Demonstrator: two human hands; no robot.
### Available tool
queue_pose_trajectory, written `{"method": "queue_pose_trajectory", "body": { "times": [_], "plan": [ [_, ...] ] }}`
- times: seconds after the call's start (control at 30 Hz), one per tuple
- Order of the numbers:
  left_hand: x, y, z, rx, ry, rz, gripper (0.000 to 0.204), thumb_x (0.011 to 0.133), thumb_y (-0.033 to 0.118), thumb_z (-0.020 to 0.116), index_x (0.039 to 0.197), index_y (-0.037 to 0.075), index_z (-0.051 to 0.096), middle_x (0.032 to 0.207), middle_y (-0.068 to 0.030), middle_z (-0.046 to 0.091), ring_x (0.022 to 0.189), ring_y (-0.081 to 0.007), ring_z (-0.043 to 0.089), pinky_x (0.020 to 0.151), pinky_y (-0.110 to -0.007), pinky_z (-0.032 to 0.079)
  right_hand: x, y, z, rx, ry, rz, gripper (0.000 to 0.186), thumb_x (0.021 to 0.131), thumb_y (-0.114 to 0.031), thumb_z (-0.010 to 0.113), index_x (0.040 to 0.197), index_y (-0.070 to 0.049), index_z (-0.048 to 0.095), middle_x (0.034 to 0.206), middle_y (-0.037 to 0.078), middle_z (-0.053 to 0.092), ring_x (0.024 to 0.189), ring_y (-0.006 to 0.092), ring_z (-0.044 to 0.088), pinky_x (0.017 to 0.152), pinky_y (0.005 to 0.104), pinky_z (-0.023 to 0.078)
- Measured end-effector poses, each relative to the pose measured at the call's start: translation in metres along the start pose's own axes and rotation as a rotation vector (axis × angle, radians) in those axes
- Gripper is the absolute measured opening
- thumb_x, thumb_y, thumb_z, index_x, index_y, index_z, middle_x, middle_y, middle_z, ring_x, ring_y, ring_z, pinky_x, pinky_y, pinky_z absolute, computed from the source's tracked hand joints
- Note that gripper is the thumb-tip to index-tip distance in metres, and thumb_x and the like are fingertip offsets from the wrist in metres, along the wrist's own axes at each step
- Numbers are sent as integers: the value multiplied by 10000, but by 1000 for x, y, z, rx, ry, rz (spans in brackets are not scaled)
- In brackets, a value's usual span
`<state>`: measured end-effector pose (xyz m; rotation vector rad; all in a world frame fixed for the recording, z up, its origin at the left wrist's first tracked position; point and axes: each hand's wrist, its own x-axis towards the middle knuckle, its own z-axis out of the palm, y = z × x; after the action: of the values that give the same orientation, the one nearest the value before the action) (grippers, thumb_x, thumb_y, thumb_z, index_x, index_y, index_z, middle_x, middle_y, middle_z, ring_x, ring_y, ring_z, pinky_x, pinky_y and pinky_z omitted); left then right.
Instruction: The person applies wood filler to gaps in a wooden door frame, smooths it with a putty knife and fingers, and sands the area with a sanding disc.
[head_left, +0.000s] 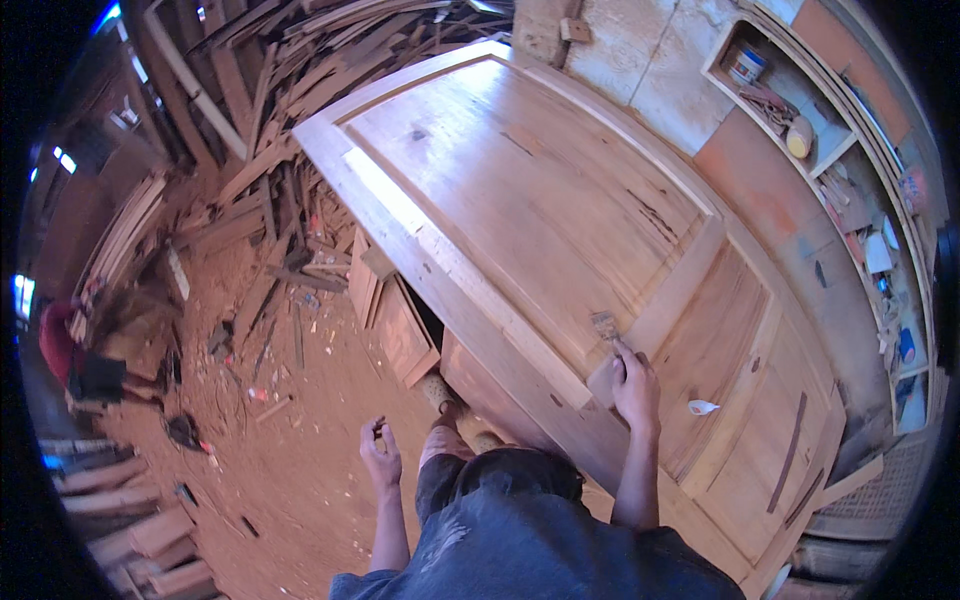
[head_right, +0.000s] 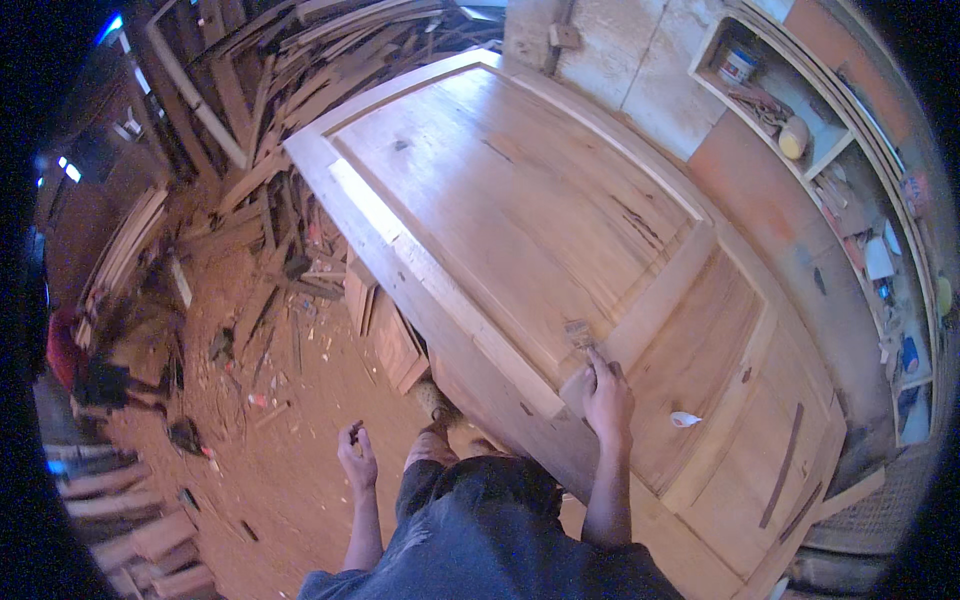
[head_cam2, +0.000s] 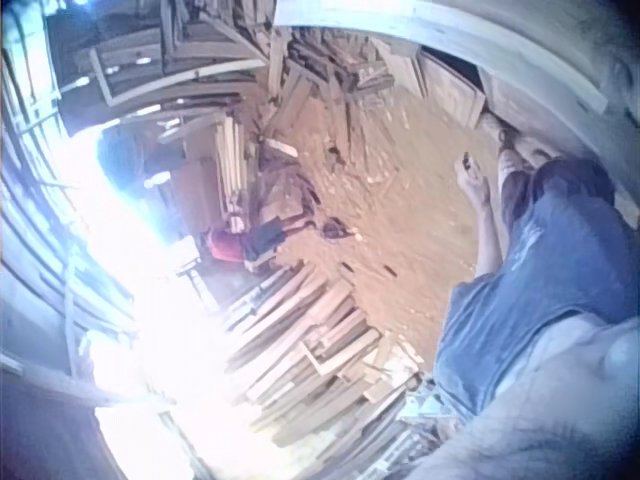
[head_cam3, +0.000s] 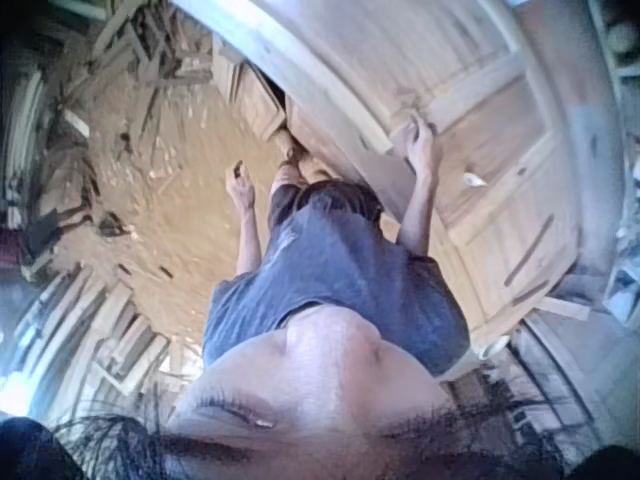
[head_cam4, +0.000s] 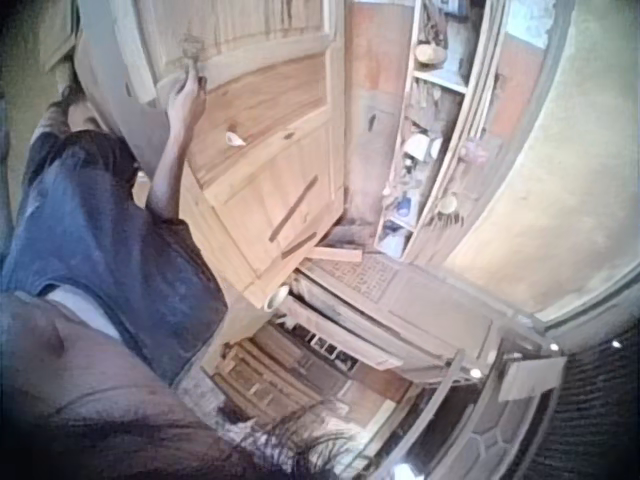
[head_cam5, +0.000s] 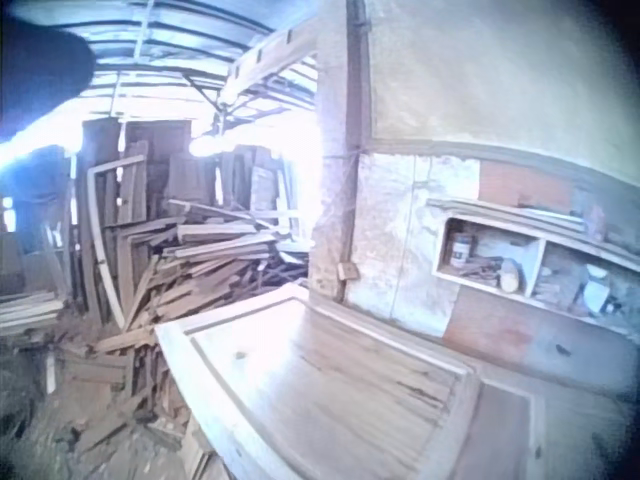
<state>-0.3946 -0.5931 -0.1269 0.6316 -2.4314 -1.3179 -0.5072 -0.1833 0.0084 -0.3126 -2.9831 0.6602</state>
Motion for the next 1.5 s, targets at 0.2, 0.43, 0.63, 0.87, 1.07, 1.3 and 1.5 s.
{"method": "queue_pose_trajectory", "body": {
  "times": [0.2, 0.43, 0.63, 0.87, 1.07, 1.3, 1.5],
  "plan": [
    [151, 83, 36, -176, -61, 345, 190, 941, 72, 589, 1105, -15, 633, 1074, -165, 655, 972, -288, 638, 834, -375, 510, 88, -22, 12, -37, 27, 155, 310, 966, -197, 547, 1247, -139, 664, 1062, 203, 668, 958, 389, 662, 814, 477, 532],
    [288, 210, 114, 14, -714, 835, 404, 936, 224, 644, 1271, 12, 568, 1368, -216, 507, 1298, -376, 471, 1060, -469, 397, 195, -31, 13, -130, -57, 162, 276, 955, -224, 557, 1175, -144, 703, 1034, 198, 691, 945, 391, 670, 829, 489, 532],
    [352, 272, 256, 224, -909, 1138, 709, 971, 508, 516, 1380, -69, 461, 1525, -262, 330, 1454, -430, 255, 1170, -539, 252, 266, -21, 20, -137, -89, 124, 278, 925, -217, 574, 1164, -162, 705, 1020, 188, 705, 936, 384, 679, 831, 483, 540],
    [389, 302, 440, 324, -772, 1233, 942, 941, 690, 385, 1463, -93, 358, 1575, -265, 258, 1498, -417, 144, 1200, -601, 71, 331, -45, 17, -166, -143, 116, 279, 920, -188, 570, 1163, -170, 708, 1038, 169, 706, 939, 389, 673, 828, 488, 536],
    [398, 307, 473, 349, -835, 1385, 1026, 888, 776, 365, 1488, -56, 345, 1597, -218, 251, 1513, -360, 139, 1197, -616, 28, 357, -53, 23, -198, -209, 161, 286, 933, -199, 575, 1191, -177, 697, 974, 183, 707, 892, 398, 674, 795, 486, 545],
    [400, 305, 475, 269, -939, 1363, 999, 891, 759, 402, 1505, -25, 324, 1600, -204, 251, 1514, -338, 146, 1211, -580, 42, 366, -43, 48, -144, -19, 95, 284, 934, -211, 584, 1195, -198, 696, 968, 175, 706, 817, 394, 683, 735, 488, 554],
    [409, 317, 467, 111, -953, 1265, 1033, 884, 756, 426, 1496, -66, 293, 1585, -242, 252, 1513, -344, 141, 1223, -537, 72, 331, -37, 60, -67, 80, 191, 312, 933, -213, 594, 1236, -218, 670, 1120, 175, 674, 851, 383, 687, 744, 486, 566]
  ]
}}
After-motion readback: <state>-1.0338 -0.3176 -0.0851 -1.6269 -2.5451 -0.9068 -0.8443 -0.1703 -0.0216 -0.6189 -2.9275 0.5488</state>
